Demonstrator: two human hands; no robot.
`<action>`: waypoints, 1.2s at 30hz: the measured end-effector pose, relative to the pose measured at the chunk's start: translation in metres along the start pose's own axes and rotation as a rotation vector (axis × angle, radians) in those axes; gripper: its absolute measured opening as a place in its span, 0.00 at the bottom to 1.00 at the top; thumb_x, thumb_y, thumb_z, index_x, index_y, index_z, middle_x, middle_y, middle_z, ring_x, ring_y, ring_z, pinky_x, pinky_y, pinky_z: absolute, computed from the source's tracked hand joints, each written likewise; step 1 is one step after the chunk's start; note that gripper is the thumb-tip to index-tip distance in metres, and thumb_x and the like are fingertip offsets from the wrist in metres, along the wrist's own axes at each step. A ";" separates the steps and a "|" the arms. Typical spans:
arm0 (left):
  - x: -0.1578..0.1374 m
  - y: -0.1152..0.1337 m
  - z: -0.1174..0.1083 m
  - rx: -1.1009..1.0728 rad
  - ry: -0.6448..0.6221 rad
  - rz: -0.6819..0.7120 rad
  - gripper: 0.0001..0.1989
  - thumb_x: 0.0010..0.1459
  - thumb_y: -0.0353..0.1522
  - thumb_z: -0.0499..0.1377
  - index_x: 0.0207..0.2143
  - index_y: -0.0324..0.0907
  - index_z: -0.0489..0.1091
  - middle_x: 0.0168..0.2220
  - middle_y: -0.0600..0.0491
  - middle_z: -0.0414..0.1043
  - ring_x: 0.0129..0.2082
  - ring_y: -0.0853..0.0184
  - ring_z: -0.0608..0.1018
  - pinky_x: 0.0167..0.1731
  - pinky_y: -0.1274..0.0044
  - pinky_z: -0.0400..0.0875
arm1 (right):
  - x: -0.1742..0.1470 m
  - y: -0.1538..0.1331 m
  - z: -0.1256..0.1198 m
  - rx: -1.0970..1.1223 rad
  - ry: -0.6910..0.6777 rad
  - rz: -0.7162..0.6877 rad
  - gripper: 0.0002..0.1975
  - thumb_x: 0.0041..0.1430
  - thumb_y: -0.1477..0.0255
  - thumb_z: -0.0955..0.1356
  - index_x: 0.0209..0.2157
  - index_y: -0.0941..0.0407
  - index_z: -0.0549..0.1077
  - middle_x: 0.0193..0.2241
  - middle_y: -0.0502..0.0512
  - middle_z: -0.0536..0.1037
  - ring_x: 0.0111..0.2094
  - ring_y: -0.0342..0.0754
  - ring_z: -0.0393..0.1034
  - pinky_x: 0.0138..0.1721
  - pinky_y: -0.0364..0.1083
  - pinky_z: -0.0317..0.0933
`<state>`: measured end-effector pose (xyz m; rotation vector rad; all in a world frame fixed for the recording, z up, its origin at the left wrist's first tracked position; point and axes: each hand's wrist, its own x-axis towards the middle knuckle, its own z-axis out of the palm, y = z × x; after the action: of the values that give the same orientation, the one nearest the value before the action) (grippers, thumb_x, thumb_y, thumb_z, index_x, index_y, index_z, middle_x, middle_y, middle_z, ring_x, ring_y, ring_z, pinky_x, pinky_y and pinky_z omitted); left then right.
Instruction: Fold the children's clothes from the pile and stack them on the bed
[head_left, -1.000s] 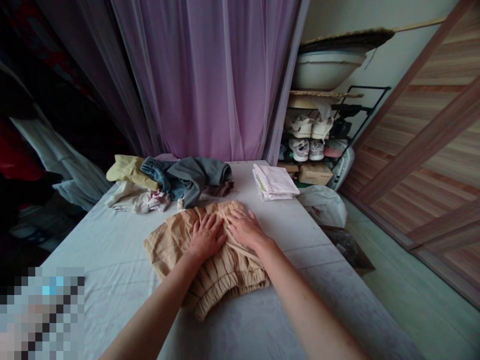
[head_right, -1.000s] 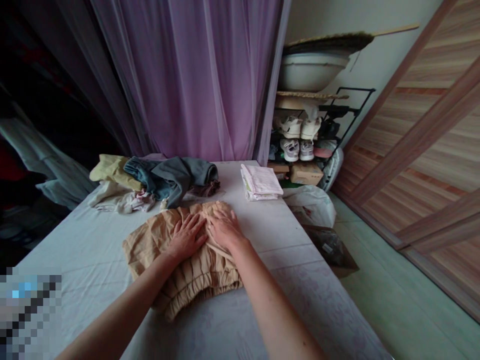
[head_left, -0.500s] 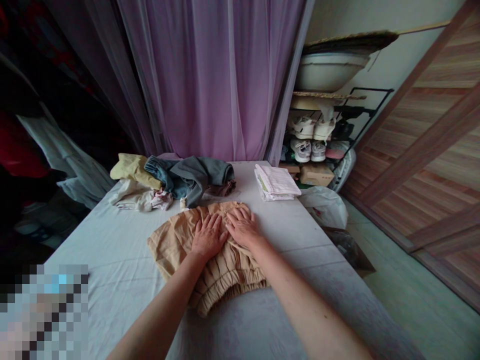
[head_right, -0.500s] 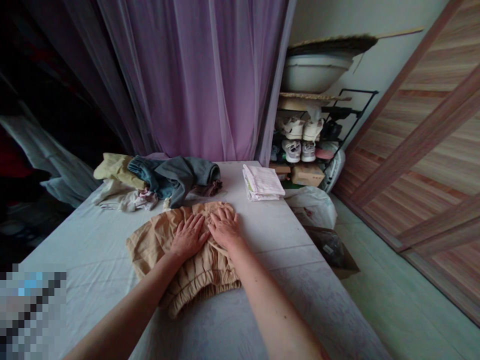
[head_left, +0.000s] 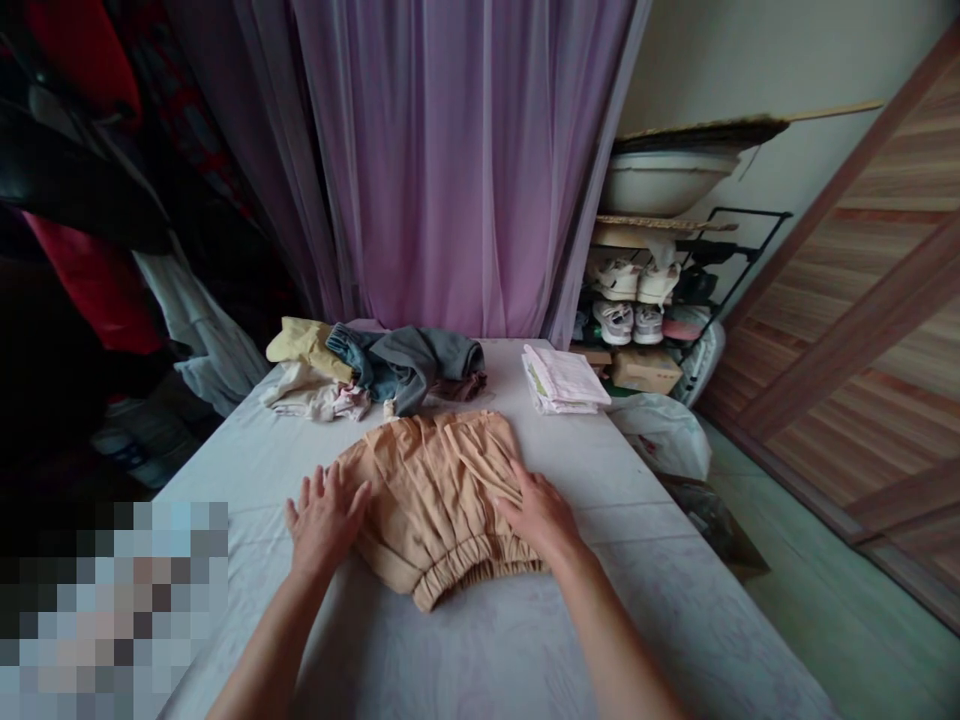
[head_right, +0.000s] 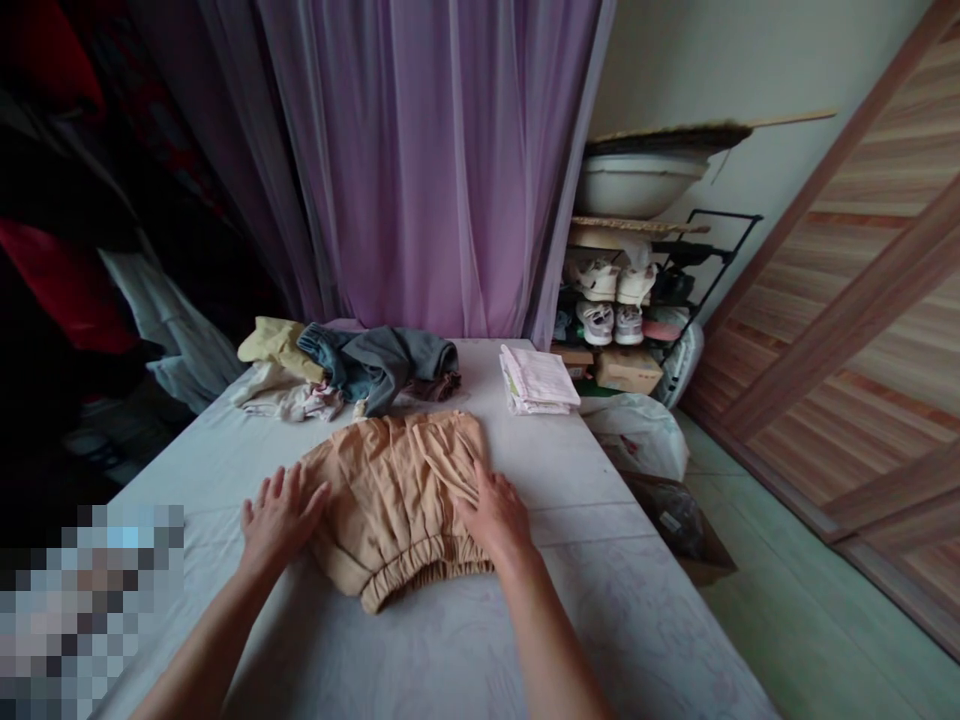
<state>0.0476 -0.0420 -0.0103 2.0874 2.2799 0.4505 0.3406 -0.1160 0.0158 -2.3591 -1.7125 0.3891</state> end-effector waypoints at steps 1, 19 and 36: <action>-0.003 -0.005 -0.003 -0.001 -0.042 -0.017 0.31 0.64 0.46 0.46 0.63 0.38 0.59 0.62 0.37 0.63 0.63 0.46 0.62 0.59 0.49 0.52 | -0.002 0.001 0.002 -0.010 0.008 0.012 0.32 0.62 0.61 0.63 0.65 0.56 0.58 0.51 0.66 0.73 0.51 0.56 0.70 0.49 0.49 0.61; -0.022 0.013 -0.030 -0.421 -0.562 0.420 0.25 0.55 0.33 0.54 0.56 0.45 0.70 0.36 0.53 0.79 0.34 0.66 0.78 0.35 0.78 0.70 | 0.017 0.056 -0.048 -0.179 0.072 -0.131 0.32 0.56 0.72 0.66 0.63 0.52 0.62 0.58 0.63 0.69 0.56 0.57 0.65 0.52 0.52 0.59; 0.026 -0.020 -0.029 -0.389 -0.168 0.539 0.12 0.57 0.34 0.55 0.40 0.45 0.77 0.56 0.48 0.70 0.52 0.59 0.75 0.52 0.68 0.70 | -0.059 -0.060 0.032 0.114 0.033 -0.430 0.12 0.63 0.73 0.60 0.28 0.52 0.73 0.34 0.52 0.79 0.37 0.48 0.71 0.36 0.45 0.57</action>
<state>0.0198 -0.0232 0.0179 2.3806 1.3805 0.6357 0.2584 -0.1535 0.0096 -1.8394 -2.0516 0.3576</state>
